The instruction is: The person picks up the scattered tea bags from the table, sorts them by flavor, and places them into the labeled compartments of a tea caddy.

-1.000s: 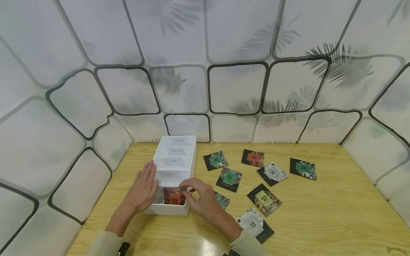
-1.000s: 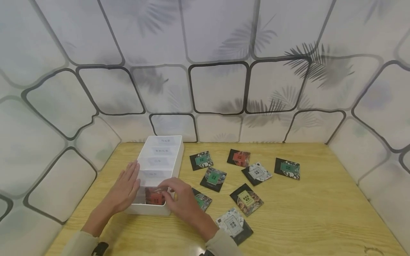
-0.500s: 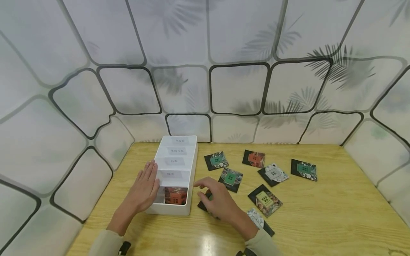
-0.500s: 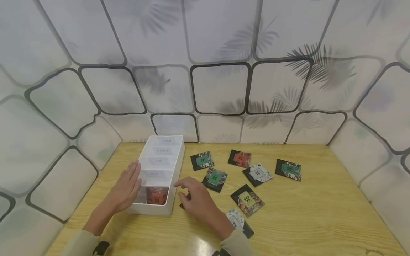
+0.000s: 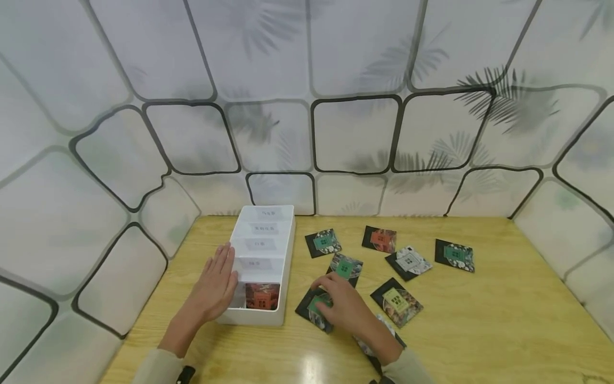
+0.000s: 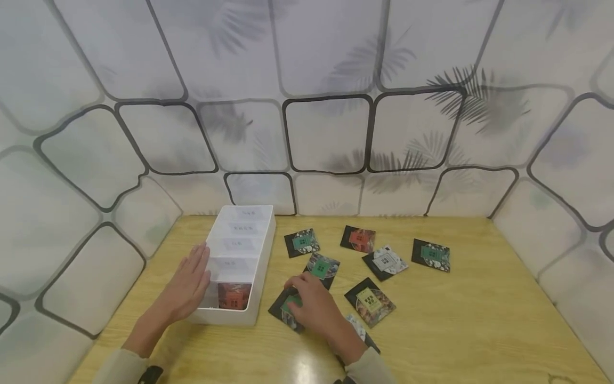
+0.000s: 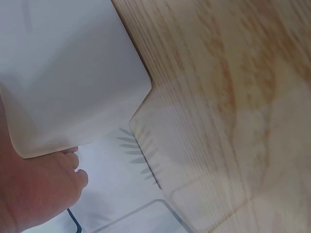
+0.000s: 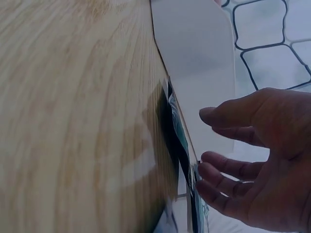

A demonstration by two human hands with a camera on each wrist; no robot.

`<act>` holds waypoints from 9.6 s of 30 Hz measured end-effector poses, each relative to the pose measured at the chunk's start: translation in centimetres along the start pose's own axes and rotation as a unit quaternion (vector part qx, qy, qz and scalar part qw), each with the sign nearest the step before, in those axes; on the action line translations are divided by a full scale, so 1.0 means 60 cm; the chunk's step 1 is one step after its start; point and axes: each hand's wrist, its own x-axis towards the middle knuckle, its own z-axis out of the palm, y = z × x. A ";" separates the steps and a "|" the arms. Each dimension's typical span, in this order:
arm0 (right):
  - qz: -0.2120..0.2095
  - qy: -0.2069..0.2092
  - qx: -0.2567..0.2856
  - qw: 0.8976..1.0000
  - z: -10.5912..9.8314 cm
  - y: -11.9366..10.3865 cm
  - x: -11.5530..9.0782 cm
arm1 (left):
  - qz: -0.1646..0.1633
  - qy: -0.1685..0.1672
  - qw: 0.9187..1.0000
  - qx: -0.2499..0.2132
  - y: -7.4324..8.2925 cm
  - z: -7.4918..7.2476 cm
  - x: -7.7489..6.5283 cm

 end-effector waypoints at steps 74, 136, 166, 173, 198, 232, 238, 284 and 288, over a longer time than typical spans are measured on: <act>0.020 0.165 0.259 0.951 -0.072 -0.003 0.004 | -0.003 -0.006 1.000 -0.015 -0.004 -0.002 -0.002; -0.105 0.199 0.183 0.957 -0.011 -0.085 0.141 | -0.007 -0.010 1.000 0.005 -0.002 -0.001 0.001; -0.162 0.142 0.100 0.971 0.028 -0.086 0.166 | -0.004 -0.007 1.000 0.003 0.001 -0.003 0.002; -0.183 0.144 0.089 0.968 0.033 -0.090 0.168 | 0.003 -0.003 1.000 0.004 0.002 -0.004 0.002; -0.176 0.096 0.091 0.975 0.045 -0.086 0.154 | -0.002 -0.008 1.000 -0.001 0.001 -0.004 -0.001; -0.151 0.131 0.109 0.974 -0.012 -0.045 0.100 | -0.005 -0.011 1.000 0.008 0.003 -0.004 -0.001; -0.136 0.151 0.087 0.975 -0.045 -0.027 0.072 | -0.003 -0.013 1.000 0.016 0.001 -0.003 0.000; 0.169 0.207 -0.073 0.961 -0.238 0.188 -0.050 | -0.009 -0.012 1.000 0.025 0.000 0.001 0.001; 0.198 0.167 -0.070 0.963 -0.241 0.199 -0.057 | -0.005 -0.009 1.000 0.021 -0.001 0.000 -0.001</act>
